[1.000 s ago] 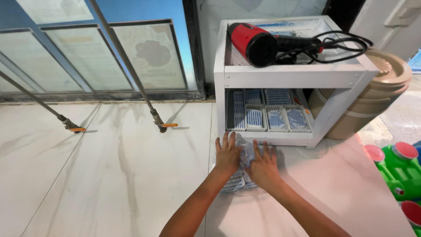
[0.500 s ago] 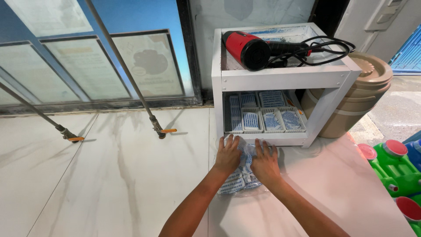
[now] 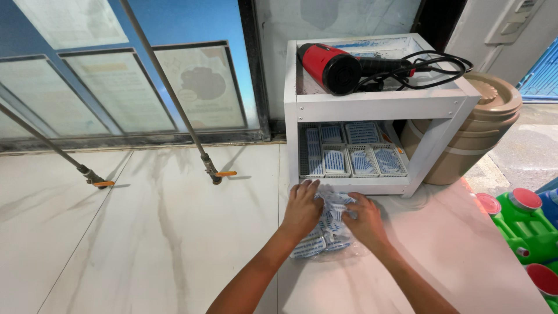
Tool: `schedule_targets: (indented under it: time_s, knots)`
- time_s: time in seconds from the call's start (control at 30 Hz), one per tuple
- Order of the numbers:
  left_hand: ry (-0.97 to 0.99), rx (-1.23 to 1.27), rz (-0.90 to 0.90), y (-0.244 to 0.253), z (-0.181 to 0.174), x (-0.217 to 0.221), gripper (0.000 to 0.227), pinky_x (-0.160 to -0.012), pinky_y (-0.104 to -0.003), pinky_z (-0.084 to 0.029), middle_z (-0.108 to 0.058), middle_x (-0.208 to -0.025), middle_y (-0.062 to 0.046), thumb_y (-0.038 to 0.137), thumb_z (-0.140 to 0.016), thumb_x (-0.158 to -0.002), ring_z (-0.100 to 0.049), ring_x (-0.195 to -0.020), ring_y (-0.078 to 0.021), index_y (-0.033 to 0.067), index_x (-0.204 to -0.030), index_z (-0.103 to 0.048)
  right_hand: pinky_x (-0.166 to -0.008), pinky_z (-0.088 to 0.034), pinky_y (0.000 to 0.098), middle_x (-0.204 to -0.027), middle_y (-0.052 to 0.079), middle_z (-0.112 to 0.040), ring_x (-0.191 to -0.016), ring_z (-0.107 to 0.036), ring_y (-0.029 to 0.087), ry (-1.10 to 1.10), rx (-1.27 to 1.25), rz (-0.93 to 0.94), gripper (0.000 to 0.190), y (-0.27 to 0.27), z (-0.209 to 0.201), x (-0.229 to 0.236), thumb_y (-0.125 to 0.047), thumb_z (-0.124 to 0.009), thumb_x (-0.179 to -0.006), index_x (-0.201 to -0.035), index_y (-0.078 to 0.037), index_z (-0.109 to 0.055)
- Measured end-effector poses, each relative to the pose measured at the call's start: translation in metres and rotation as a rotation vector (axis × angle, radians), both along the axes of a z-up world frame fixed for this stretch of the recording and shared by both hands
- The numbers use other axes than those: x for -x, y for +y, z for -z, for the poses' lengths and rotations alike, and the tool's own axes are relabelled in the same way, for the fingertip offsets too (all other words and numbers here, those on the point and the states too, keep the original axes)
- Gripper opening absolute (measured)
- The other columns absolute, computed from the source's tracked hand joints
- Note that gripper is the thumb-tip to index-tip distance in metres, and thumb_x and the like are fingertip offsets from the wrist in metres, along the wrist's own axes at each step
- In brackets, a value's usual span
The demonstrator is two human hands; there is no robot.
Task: The person removes small blue and white packets from a plastic bag and places them into a white storage cabinet with multiple compartments. The person handles the packets one by one, arranging them neatly in the cabinet.
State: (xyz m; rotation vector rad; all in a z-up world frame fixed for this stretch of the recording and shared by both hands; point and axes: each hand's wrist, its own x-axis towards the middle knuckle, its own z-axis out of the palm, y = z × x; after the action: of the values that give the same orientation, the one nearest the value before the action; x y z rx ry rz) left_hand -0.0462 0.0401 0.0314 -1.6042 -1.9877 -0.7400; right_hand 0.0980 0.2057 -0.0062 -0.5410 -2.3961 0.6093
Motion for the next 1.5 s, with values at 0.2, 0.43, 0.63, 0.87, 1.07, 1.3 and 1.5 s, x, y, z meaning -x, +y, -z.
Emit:
schedule_targets:
  time_s: [0.2, 0.43, 0.63, 0.87, 1.07, 1.3, 1.5]
  knots:
    - [-0.986, -0.117, -0.008, 0.006, -0.006, 0.009, 0.015, -0.069, -0.033, -0.051, -0.07, -0.09, -0.02, 0.008, -0.063, -0.098, -0.064, -0.075, -0.0248, -0.0033, -0.1, -0.072, -0.084, -0.057, 0.0336, -0.098, 0.007, -0.076, -0.087, -0.069, 0.015, 0.253, 1.22, -0.222, 0.021, 0.036, -0.013, 0.0, -0.015, -0.061, -0.099, -0.104, 0.002, -0.072]
    - [-1.297, -0.311, 0.139, 0.044, -0.009, -0.012, 0.019, -0.063, -0.034, -0.048, -0.07, -0.08, -0.012, 0.008, -0.057, -0.095, -0.06, -0.067, -0.0163, -0.0025, -0.103, -0.071, -0.081, -0.055, 0.0373, -0.097, 0.009, -0.073, -0.084, -0.066, 0.018, 0.324, 1.539, -0.163, 0.014, 0.021, -0.037, 0.017, -0.007, -0.059, -0.096, -0.106, -0.002, -0.068]
    - [-1.016, -0.077, -0.028, 0.065, -0.001, -0.013, 0.023, -0.067, -0.046, -0.051, -0.066, -0.079, -0.022, 0.014, -0.065, -0.089, -0.067, -0.073, -0.0349, -0.0067, -0.1, -0.063, -0.081, -0.056, 0.0352, -0.097, 0.007, -0.069, -0.085, -0.065, 0.018, 0.386, 1.499, -0.167, 0.01, 0.026, -0.034, 0.028, -0.007, -0.057, -0.096, -0.102, -0.003, -0.063]
    - [-1.039, 0.011, 0.079, 0.102, 0.002, 0.014, 0.018, -0.07, -0.04, -0.056, -0.071, -0.085, -0.02, 0.005, -0.065, -0.089, -0.071, -0.076, -0.03, -0.0076, -0.102, -0.067, -0.078, -0.05, 0.0297, -0.094, 0.005, -0.067, -0.082, -0.06, 0.014, 0.364, 1.364, -0.132, 0.019, 0.061, -0.052, 0.034, -0.017, -0.062, -0.098, -0.109, -0.002, -0.066]
    - [-1.335, 0.152, 0.25, 0.104, -0.007, 0.028, 0.018, -0.069, -0.03, -0.058, -0.072, -0.096, -0.011, 0.0, -0.063, -0.095, -0.069, -0.078, -0.0151, -0.005, -0.112, -0.066, -0.079, -0.051, 0.0277, -0.096, 0.005, -0.07, -0.085, -0.061, 0.013, 0.299, 1.257, -0.223, 0.019, 0.093, -0.05, 0.039, -0.012, -0.067, -0.095, -0.109, 0.002, -0.069]
    - [-1.659, -0.006, 0.266, 0.113, 0.001, 0.024, 0.017, -0.07, -0.029, -0.061, -0.072, -0.095, -0.011, 0.004, -0.061, -0.1, -0.071, -0.077, -0.0143, -0.0053, -0.112, -0.067, -0.08, -0.054, 0.0295, -0.098, 0.006, -0.07, -0.087, -0.066, 0.015, 0.493, 1.351, -0.19, 0.021, 0.091, -0.037, 0.054, -0.011, -0.07, -0.094, -0.112, 0.0, -0.068]
    - [-1.733, -0.091, 0.196, 0.117, -0.005, 0.026, 0.016, -0.066, -0.027, -0.06, -0.072, -0.093, -0.008, 0.009, -0.062, -0.098, -0.071, -0.076, -0.0136, -0.0009, -0.109, -0.069, -0.083, -0.056, 0.0314, -0.099, 0.006, -0.072, -0.09, -0.068, 0.015, 0.461, 1.388, -0.083, 0.022, 0.096, -0.039, 0.061, -0.009, -0.068, -0.093, -0.112, 0.002, -0.068]
